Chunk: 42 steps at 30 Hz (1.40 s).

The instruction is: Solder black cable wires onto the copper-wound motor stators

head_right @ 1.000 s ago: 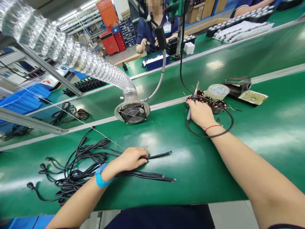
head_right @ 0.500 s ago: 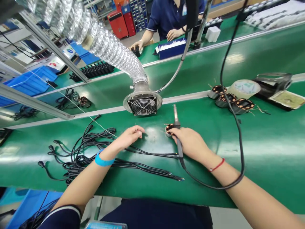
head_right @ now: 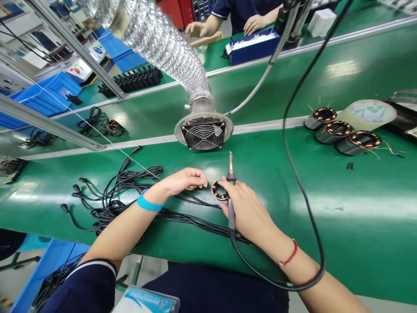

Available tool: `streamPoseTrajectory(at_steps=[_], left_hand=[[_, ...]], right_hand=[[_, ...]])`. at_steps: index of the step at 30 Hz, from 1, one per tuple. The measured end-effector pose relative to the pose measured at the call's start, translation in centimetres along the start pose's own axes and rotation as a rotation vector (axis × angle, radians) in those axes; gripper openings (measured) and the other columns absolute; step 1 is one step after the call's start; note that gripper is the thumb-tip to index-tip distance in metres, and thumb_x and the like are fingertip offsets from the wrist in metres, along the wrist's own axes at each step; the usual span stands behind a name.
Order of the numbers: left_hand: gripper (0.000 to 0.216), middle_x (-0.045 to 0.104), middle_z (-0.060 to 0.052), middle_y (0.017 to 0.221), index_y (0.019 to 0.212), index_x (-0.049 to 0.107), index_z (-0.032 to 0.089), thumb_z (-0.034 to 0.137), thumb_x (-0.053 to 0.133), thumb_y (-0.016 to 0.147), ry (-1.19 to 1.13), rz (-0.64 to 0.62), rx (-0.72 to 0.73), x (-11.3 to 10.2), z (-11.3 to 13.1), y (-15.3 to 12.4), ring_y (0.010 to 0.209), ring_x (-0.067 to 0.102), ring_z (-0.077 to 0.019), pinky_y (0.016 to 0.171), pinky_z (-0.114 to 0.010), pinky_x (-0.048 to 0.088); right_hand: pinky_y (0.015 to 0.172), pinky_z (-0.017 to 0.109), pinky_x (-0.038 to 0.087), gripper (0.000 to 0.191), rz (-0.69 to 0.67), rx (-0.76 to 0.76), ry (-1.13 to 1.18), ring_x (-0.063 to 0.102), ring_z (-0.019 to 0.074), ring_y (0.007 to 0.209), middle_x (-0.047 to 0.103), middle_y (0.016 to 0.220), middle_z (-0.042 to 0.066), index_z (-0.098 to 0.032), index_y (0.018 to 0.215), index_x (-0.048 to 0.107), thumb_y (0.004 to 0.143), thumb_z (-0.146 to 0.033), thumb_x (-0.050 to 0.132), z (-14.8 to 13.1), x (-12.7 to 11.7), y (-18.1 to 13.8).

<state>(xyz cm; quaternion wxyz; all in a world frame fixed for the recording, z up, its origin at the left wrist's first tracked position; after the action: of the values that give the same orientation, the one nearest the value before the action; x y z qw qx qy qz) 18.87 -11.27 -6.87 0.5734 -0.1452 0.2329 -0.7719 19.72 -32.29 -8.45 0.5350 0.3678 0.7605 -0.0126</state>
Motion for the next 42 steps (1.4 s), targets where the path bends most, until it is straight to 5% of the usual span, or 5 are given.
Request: streamPoseTrajectory(at_steps=[4,19,25,37,42], left_hand=[[0.025,0.049,0.004,0.062,0.074,0.060,0.011,0.035,0.067,0.070,-0.280,-0.021,0.004,1.2,0.1,1.0,0.044,0.023,-0.0017,0.046,-0.022,0.011],[0.031,0.050,0.003,0.062,0.074,0.062,0.012,0.042,0.067,0.072,-0.176,0.073,-0.030,2.3,-0.5,-1.0,0.048,0.027,-0.0041,0.049,-0.022,0.017],[0.028,0.057,0.000,0.072,0.082,0.061,0.013,0.041,0.062,0.081,-0.010,0.177,0.070,2.6,-0.5,-1.4,0.066,0.045,-0.0096,0.064,-0.022,0.037],[0.021,0.066,-0.004,0.074,0.081,0.071,0.013,0.031,0.062,0.082,-0.037,-0.049,0.056,3.8,-0.7,-2.0,0.070,0.055,-0.0129,0.072,-0.027,0.044],[0.016,0.064,-0.005,0.089,0.097,0.067,0.015,0.025,0.060,0.086,0.483,0.074,0.084,5.2,-0.6,-1.7,0.081,0.057,-0.0161,0.078,-0.030,0.046]], right_hand=[[0.081,0.050,0.057,0.041,0.052,0.038,0.073,0.065,0.0292,0.100,0.064,0.123,0.014,-0.022,0.131,0.041,0.092,-0.026,0.053,0.3,1.5,-0.1],[0.079,0.047,0.055,0.040,0.056,0.106,0.147,0.063,0.0277,0.094,0.066,0.116,0.012,-0.021,0.127,0.045,0.090,-0.028,0.056,0.9,1.7,-0.1],[0.079,0.048,0.054,0.043,0.036,0.141,0.146,0.062,0.0279,0.093,0.065,0.118,0.012,-0.022,0.129,0.045,0.088,-0.029,0.058,1.2,1.8,-0.4],[0.077,0.046,0.053,0.039,0.019,0.096,0.129,0.064,0.0274,0.089,0.068,0.105,0.011,-0.021,0.128,0.047,0.091,-0.031,0.055,1.6,1.3,-0.2],[0.092,0.049,0.050,0.049,0.047,0.131,0.183,0.063,0.0289,0.110,0.064,0.123,0.013,-0.021,0.136,0.041,0.090,-0.030,0.055,3.4,0.1,-0.3]])
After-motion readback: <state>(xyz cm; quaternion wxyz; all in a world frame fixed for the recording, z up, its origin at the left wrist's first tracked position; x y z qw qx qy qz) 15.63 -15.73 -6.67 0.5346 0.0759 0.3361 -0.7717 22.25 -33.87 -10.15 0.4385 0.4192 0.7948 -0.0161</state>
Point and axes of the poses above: each hand's wrist, its own y-axis towards the middle knuckle, its own x-axis out of the palm, z = x × y, the point moved 2 cm from there along y, towards the middle knuckle
